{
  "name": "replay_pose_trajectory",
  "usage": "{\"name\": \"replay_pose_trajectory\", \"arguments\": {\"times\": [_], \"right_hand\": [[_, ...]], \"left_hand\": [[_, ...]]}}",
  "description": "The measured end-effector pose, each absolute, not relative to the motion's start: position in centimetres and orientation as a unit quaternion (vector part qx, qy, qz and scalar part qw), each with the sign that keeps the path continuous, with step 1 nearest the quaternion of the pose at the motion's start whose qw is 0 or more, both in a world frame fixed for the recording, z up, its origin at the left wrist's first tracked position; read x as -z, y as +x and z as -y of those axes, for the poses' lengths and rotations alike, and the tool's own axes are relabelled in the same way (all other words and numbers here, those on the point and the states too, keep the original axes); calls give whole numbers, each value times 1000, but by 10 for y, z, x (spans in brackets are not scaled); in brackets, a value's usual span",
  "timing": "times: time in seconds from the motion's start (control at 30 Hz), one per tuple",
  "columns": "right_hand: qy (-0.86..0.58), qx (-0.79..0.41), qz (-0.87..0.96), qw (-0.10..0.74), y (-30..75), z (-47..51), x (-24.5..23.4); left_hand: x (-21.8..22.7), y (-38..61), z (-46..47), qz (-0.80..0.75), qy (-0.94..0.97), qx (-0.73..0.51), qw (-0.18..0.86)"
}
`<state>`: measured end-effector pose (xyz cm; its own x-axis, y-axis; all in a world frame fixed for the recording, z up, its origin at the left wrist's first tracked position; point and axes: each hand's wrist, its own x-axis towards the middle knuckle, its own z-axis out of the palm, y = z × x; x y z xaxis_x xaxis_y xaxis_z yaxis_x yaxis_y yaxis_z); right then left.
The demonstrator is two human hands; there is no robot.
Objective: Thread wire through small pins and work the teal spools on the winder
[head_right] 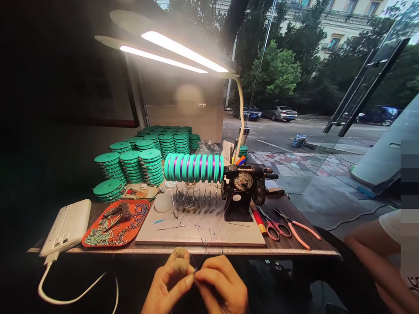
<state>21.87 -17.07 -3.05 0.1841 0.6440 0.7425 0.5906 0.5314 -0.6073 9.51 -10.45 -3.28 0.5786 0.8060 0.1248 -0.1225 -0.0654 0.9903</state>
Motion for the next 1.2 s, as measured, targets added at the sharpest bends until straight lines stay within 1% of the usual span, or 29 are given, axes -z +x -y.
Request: {"name": "replay_pose_trajectory", "arguments": {"times": [0.1,0.17,0.23,0.37,0.43,0.57,0.77,0.93,1.0,1.07,1.1,1.2], "right_hand": [[-505,-29,636,582,219,167,15],[-532,-5,638,557,223,168,6],[-543,38,652,527,228,170,1],[-491,161,730,447,236,173,2],[-485,200,740,421,236,173,5],[-493,211,743,401,234,172,7],[-491,219,745,396,231,172,5],[-519,226,740,362,225,173,7],[-518,233,738,365,223,171,9],[-499,216,742,392,224,169,9],[-489,183,748,411,226,169,9],[-513,4,719,469,231,169,7]], "left_hand": [[31,93,104,-248,636,-359,636],[30,93,104,-243,633,-357,642],[30,94,105,-248,628,-359,644],[32,96,106,-273,618,-369,639],[33,96,106,-277,622,-368,633],[35,96,105,-269,623,-374,632],[33,96,106,-279,621,-377,628],[33,97,107,-281,611,-386,631],[34,97,106,-280,615,-386,628],[35,97,105,-277,622,-388,621],[35,97,105,-273,626,-391,617],[35,97,104,-257,651,-380,605]]}}
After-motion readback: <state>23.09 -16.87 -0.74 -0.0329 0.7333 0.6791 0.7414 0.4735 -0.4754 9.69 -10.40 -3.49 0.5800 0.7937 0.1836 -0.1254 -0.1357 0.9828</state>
